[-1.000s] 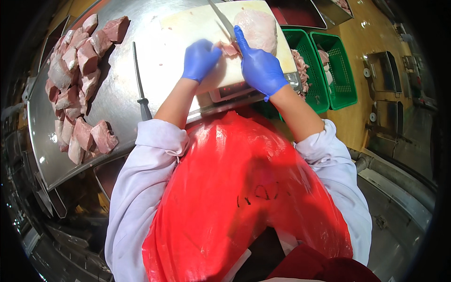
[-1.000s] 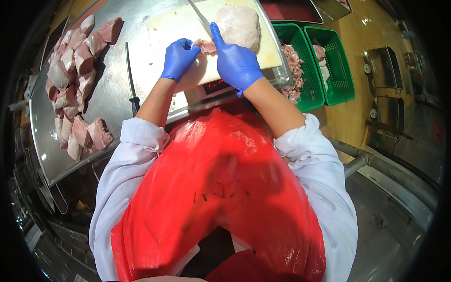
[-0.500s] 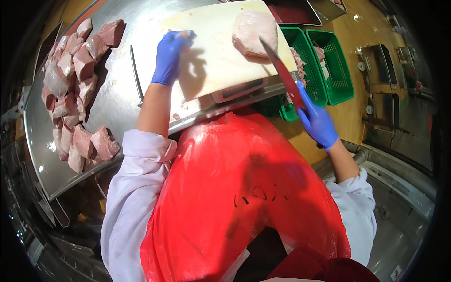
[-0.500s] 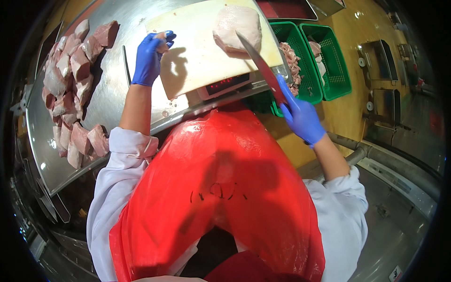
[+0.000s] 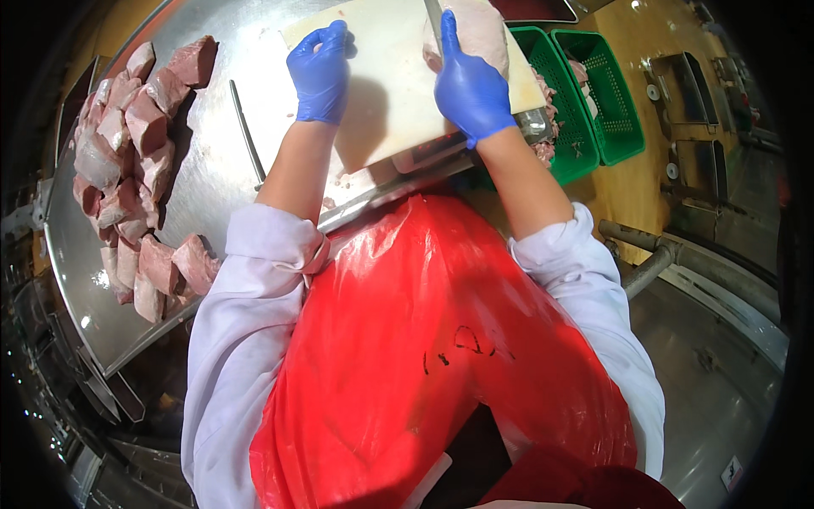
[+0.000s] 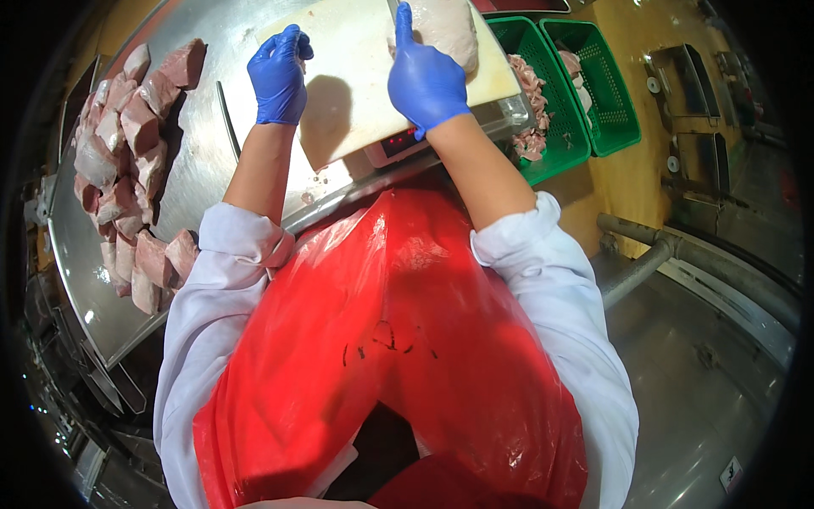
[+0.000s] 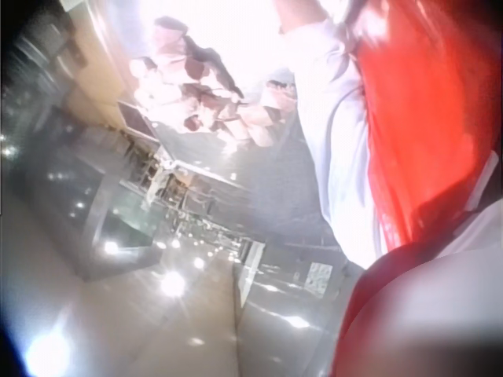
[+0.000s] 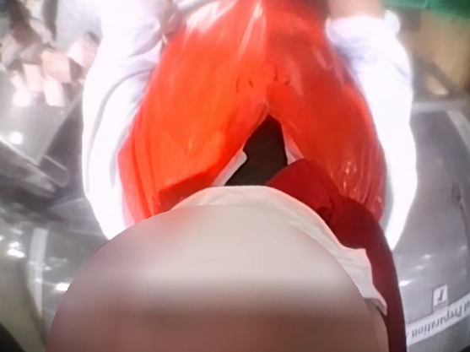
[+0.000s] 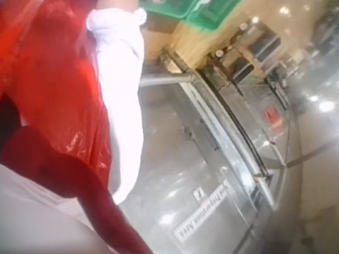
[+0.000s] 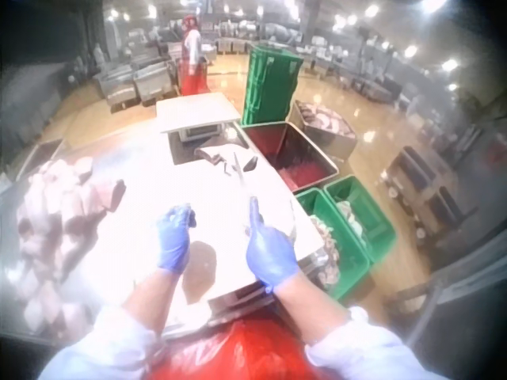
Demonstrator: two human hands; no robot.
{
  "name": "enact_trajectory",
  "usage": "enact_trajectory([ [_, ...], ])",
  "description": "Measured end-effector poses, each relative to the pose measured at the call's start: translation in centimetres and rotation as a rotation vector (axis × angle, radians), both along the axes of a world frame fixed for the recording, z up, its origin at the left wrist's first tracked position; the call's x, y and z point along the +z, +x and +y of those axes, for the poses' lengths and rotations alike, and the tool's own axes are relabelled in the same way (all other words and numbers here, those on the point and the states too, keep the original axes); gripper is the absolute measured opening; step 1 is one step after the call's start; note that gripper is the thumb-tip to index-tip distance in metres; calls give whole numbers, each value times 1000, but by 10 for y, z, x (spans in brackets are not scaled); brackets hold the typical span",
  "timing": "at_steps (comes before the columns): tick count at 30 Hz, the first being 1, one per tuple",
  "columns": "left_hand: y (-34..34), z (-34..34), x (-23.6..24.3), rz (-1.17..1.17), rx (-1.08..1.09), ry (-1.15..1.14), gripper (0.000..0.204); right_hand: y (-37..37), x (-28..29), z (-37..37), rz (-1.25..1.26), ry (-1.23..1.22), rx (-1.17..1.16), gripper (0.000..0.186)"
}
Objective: The person cuts large pieces of raw meat on a cutting board using a knife, separating fat and trimming edges. The trimmed pieces are placed into green baskets while larger portions remain on the board.
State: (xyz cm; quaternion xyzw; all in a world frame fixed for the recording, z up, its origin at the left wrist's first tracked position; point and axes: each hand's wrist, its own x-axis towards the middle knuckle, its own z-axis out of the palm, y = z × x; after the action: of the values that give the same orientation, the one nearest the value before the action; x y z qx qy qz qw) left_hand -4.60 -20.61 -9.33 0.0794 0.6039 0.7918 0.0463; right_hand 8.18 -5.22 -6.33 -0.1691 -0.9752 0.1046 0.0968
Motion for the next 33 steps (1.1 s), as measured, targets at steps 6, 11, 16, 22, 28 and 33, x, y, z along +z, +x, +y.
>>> enact_trajectory([
  [6, -15, 2, -18, -31, -78, -40, 21, 86, 5, -39, -310, -66, -70, 82],
  [11, -23, 32, -35, 165, -186, -299, 31, 171, 17, -46, -349, -174, -25, 84],
  [16, -6, 66, -29, 336, -388, -690, 50, 158, 42, -36, -11, -243, -111, 75],
  [22, -16, 67, -35, 323, -414, -720, 36, 64, 11, -13, 98, -59, -116, 76],
  [28, -11, 65, -39, 335, -351, -767, 36, -7, 7, -21, -126, 35, -56, 77],
  [33, -9, 61, -35, 308, -381, -790, 33, 18, 15, -46, -345, 59, -58, 79],
])
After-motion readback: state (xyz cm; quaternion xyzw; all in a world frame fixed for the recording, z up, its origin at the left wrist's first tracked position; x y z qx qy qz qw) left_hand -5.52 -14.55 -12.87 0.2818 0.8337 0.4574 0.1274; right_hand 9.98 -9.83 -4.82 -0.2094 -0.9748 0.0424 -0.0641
